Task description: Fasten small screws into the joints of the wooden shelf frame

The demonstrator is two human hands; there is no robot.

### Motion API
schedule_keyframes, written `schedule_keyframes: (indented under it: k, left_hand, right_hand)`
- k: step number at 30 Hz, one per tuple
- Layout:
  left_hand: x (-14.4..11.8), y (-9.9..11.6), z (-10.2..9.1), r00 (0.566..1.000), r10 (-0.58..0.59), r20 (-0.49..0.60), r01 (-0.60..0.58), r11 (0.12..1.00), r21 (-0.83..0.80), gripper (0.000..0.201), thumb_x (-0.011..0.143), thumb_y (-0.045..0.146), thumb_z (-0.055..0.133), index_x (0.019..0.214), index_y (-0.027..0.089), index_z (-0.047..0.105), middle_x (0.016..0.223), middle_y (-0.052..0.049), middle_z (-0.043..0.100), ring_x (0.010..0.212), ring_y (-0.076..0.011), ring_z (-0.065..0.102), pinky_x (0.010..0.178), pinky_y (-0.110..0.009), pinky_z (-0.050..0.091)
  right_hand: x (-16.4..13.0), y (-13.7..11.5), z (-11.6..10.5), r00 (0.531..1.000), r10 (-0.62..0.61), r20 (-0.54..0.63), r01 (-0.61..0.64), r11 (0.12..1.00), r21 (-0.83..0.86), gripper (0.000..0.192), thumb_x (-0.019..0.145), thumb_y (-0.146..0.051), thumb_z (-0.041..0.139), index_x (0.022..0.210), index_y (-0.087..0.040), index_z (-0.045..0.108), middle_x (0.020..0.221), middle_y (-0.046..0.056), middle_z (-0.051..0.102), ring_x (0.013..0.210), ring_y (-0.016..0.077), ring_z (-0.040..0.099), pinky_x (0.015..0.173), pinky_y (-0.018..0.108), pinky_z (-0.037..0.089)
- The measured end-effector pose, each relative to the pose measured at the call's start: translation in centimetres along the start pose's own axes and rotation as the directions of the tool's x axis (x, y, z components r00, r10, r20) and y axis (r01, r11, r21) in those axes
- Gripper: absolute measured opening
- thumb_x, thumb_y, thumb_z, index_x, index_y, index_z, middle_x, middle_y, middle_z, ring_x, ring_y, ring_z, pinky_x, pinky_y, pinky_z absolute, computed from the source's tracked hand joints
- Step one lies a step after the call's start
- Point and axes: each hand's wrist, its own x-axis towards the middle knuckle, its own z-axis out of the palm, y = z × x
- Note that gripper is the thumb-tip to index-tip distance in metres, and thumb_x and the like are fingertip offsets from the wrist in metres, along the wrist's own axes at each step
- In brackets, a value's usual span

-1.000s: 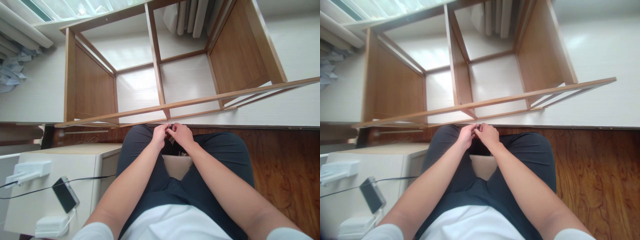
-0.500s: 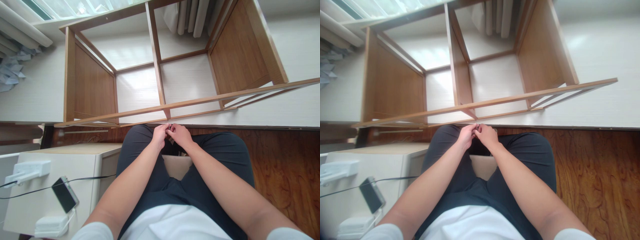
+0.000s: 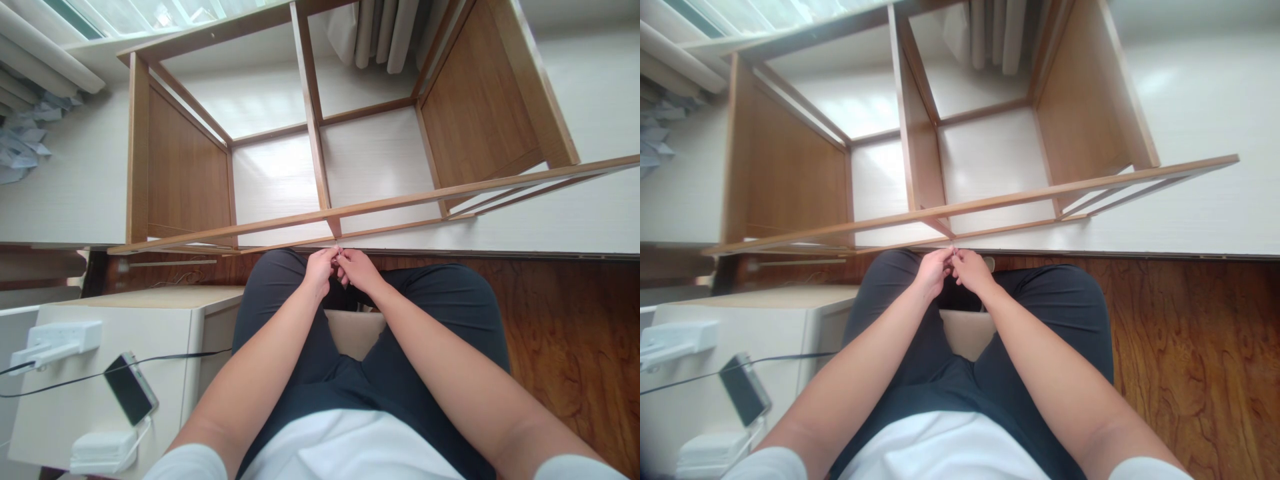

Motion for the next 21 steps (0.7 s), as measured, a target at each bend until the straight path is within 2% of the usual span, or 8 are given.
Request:
schedule_keyframes:
  k: [6,12,15,17,21]
  left_hand:
    - [-0.2,0.1,0.0,1.000,0.010,0.015,-0.010,1.000,-0.025,0.029,0.067,0.039,0.085,0.074,0.013,0.073,0.060,-0.002,0.057,0.053,-0.0098,0.048,0.049,-0.024,0.030]
    - [-0.3,0.3,0.2,1.000,-0.014,-0.001,0.014,0.999,-0.031,0.022,0.069,0.035,0.081,0.074,0.014,0.074,0.060,-0.002,0.057,0.051,-0.0094,0.046,0.048,-0.024,0.031]
    - [-0.2,0.2,0.2,1.000,-0.017,-0.013,0.016,0.999,-0.035,0.020,0.066,0.032,0.080,0.074,0.014,0.074,0.061,-0.003,0.059,0.051,-0.0098,0.047,0.049,-0.025,0.030]
    - [-0.1,0.1,0.1,1.000,-0.008,-0.014,0.008,1.000,-0.028,0.022,0.064,0.032,0.080,0.075,0.014,0.075,0.062,-0.003,0.060,0.052,-0.0103,0.049,0.049,-0.025,0.030]
    - [0.0,-0.1,-0.1,1.000,0.004,-0.011,-0.004,1.000,0.008,0.024,0.065,0.034,0.080,0.076,0.013,0.075,0.067,-0.004,0.065,0.053,-0.0099,0.050,0.050,-0.025,0.028]
  right_hand:
    - [0.0,-0.6,0.4,0.981,0.162,0.105,-0.188,0.924,0.334,0.028,0.106,-0.023,0.038,0.085,-0.018,0.054,0.057,-0.004,0.060,0.040,0.0082,0.057,0.037,0.017,0.034]
    - [-0.9,-1.8,-0.2,0.956,0.226,0.185,-0.287,0.845,0.452,0.028,0.107,-0.023,0.038,0.084,-0.017,0.054,0.059,-0.002,0.063,0.042,0.0083,0.057,0.040,0.017,0.037]
    - [-0.8,-1.8,-0.2,0.955,0.233,0.182,-0.291,0.847,0.444,0.028,0.106,-0.023,0.037,0.084,-0.018,0.054,0.059,-0.003,0.063,0.042,0.0081,0.056,0.040,0.017,0.038]
    - [-0.5,-1.5,-0.1,0.963,0.219,0.155,-0.264,0.882,0.390,0.027,0.106,-0.026,0.040,0.085,-0.018,0.055,0.059,-0.003,0.062,0.041,0.0080,0.055,0.039,0.017,0.036]
    - [-0.1,-0.4,-0.1,0.995,0.095,0.027,-0.097,0.989,0.112,0.018,0.096,-0.031,0.058,0.082,-0.019,0.055,0.063,-0.003,0.066,0.043,0.0090,0.057,0.043,0.019,0.039]
